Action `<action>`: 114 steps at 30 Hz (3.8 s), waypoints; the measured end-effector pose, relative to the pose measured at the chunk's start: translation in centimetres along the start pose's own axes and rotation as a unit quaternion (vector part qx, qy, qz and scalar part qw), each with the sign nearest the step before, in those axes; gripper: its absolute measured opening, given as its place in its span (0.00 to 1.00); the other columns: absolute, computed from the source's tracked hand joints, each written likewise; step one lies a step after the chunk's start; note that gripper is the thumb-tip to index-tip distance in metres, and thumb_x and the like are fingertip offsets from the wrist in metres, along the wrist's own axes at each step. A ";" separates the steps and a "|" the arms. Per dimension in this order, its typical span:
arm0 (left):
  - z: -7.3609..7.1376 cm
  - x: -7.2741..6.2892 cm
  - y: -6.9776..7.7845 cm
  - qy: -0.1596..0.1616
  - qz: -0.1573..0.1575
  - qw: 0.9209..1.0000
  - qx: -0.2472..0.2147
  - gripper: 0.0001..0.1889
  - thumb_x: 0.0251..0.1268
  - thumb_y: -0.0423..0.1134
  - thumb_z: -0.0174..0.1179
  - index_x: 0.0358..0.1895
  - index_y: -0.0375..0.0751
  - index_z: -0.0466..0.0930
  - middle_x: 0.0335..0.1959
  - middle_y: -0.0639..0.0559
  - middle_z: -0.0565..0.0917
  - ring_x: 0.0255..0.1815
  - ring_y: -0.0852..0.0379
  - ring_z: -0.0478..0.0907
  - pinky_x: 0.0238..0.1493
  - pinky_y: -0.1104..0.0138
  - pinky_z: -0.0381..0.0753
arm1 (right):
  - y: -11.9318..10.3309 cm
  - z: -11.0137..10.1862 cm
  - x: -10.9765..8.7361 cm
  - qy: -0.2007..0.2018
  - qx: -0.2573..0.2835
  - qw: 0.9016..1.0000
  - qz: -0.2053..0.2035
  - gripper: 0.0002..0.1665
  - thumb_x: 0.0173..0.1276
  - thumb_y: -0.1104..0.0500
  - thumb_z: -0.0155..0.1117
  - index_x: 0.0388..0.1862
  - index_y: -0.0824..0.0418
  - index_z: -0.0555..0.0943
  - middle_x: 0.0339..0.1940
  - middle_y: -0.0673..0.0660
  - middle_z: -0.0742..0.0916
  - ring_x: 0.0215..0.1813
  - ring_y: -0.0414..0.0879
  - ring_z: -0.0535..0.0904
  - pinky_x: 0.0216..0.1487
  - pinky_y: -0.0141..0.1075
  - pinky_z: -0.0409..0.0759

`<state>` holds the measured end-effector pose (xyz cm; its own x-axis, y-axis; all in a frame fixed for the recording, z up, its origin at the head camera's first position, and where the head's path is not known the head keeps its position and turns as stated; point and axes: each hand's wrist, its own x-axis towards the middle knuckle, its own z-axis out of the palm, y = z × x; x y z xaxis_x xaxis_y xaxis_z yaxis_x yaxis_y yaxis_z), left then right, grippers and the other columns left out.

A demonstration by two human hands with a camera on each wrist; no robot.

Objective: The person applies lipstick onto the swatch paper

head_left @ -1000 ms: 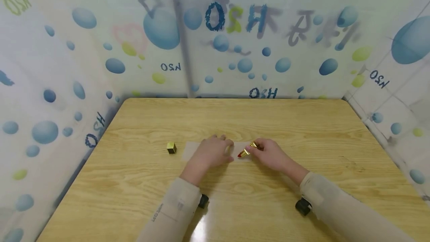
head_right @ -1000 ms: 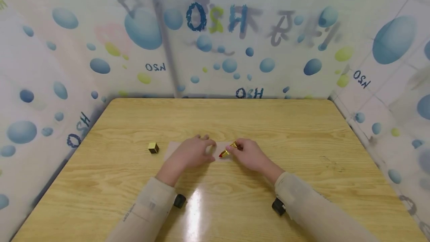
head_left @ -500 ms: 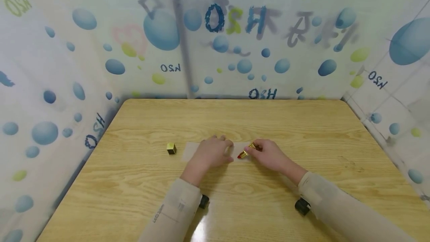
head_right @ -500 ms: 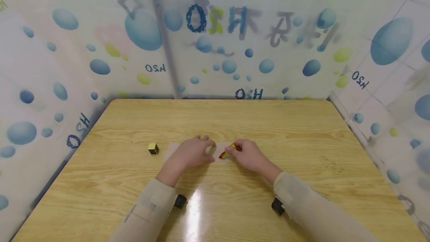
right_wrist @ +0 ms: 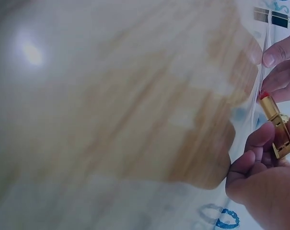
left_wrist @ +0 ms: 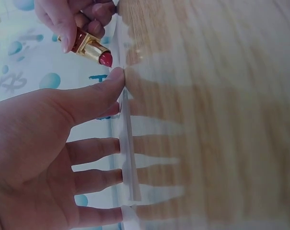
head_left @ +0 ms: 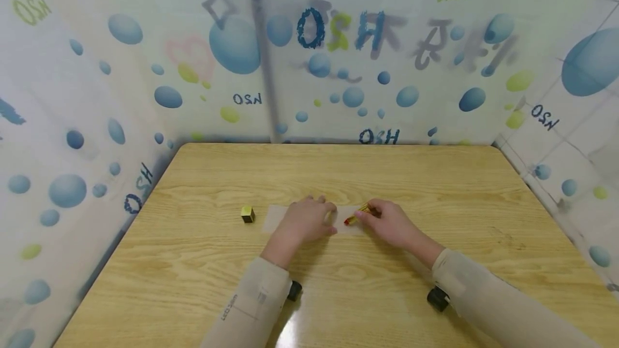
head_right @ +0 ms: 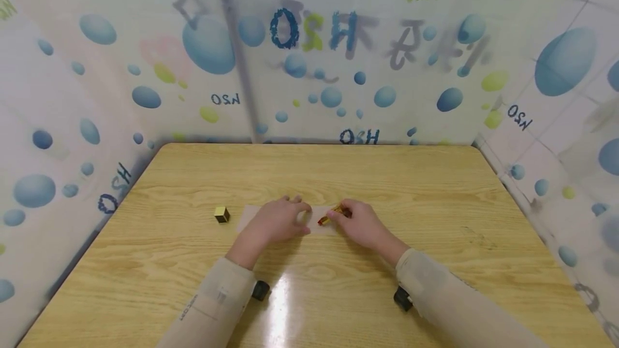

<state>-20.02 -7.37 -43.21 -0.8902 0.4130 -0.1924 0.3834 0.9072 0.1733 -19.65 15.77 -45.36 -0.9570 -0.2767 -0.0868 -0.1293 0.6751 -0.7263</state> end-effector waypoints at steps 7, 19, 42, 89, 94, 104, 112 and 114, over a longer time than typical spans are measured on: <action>0.0 -0.1 0.1 -0.001 0.000 1.000 0.003 0.29 0.71 0.59 0.68 0.72 0.58 0.79 0.80 0.46 0.73 0.81 0.35 0.69 0.68 0.37 0.80 | 0.1 0.0 -0.4 -0.012 0.002 1.000 -0.028 0.16 0.79 0.48 0.67 0.42 0.61 0.83 0.30 0.53 0.81 0.31 0.44 0.70 0.30 0.32 0.68; -0.1 0.0 0.1 0.001 0.006 1.000 0.009 0.28 0.72 0.60 0.68 0.71 0.59 0.80 0.75 0.49 0.78 0.76 0.39 0.75 0.64 0.40 0.83 | 0.0 -0.4 -1.3 -0.020 0.004 0.999 -0.040 0.10 0.77 0.52 0.70 0.45 0.57 0.85 0.33 0.52 0.82 0.33 0.44 0.71 0.32 0.32 0.69; 0.0 0.0 0.0 -0.002 0.005 1.000 0.014 0.29 0.72 0.61 0.67 0.71 0.59 0.80 0.77 0.49 0.77 0.76 0.41 0.75 0.64 0.41 0.84 | -0.5 -0.1 -1.6 -0.017 0.007 0.999 -0.043 0.15 0.78 0.51 0.69 0.54 0.60 0.87 0.37 0.53 0.84 0.36 0.44 0.73 0.34 0.33 0.73; 0.0 -0.1 0.0 0.003 0.002 1.000 0.022 0.29 0.71 0.61 0.68 0.72 0.59 0.79 0.75 0.50 0.78 0.76 0.39 0.75 0.63 0.41 0.84 | -0.9 -0.8 2.0 0.009 -0.044 0.999 -0.010 0.13 0.78 0.53 0.68 0.50 0.61 0.86 0.38 0.57 0.84 0.40 0.48 0.74 0.39 0.37 0.73; -0.1 -0.1 0.0 0.003 0.002 1.000 0.022 0.29 0.71 0.61 0.68 0.72 0.59 0.80 0.75 0.50 0.78 0.75 0.40 0.76 0.63 0.42 0.84 | -1.2 -0.9 2.1 0.012 -0.046 0.999 -0.004 0.12 0.77 0.54 0.68 0.49 0.61 0.86 0.37 0.56 0.83 0.39 0.47 0.74 0.39 0.37 0.72; -0.1 -0.2 0.0 0.003 0.001 1.000 0.018 0.29 0.72 0.61 0.68 0.72 0.59 0.79 0.77 0.49 0.77 0.78 0.38 0.73 0.64 0.41 0.83 | -1.4 -0.9 2.0 0.005 -0.046 0.999 -0.012 0.14 0.77 0.54 0.68 0.52 0.63 0.86 0.42 0.58 0.87 0.41 0.48 0.76 0.41 0.36 0.76; -0.2 -0.1 0.2 0.001 0.000 1.000 0.020 0.29 0.72 0.61 0.68 0.72 0.59 0.79 0.79 0.48 0.75 0.78 0.39 0.73 0.64 0.40 0.83 | -1.3 -0.9 2.1 0.003 -0.049 0.999 -0.014 0.14 0.77 0.54 0.69 0.51 0.63 0.86 0.40 0.57 0.86 0.40 0.48 0.75 0.40 0.37 0.75; -0.1 -0.1 0.1 0.001 -0.001 1.000 0.020 0.29 0.71 0.61 0.68 0.72 0.60 0.79 0.79 0.48 0.75 0.79 0.39 0.72 0.65 0.40 0.83 | -1.2 -0.9 2.1 0.001 -0.050 0.999 -0.018 0.13 0.77 0.54 0.69 0.50 0.63 0.86 0.38 0.57 0.85 0.38 0.47 0.74 0.39 0.37 0.74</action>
<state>-19.94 -7.27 -43.09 -0.8912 0.4115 -0.1909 0.3916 0.9103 0.1345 -21.74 15.00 -44.05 -0.9515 -0.3017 -0.0607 -0.1895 0.7297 -0.6570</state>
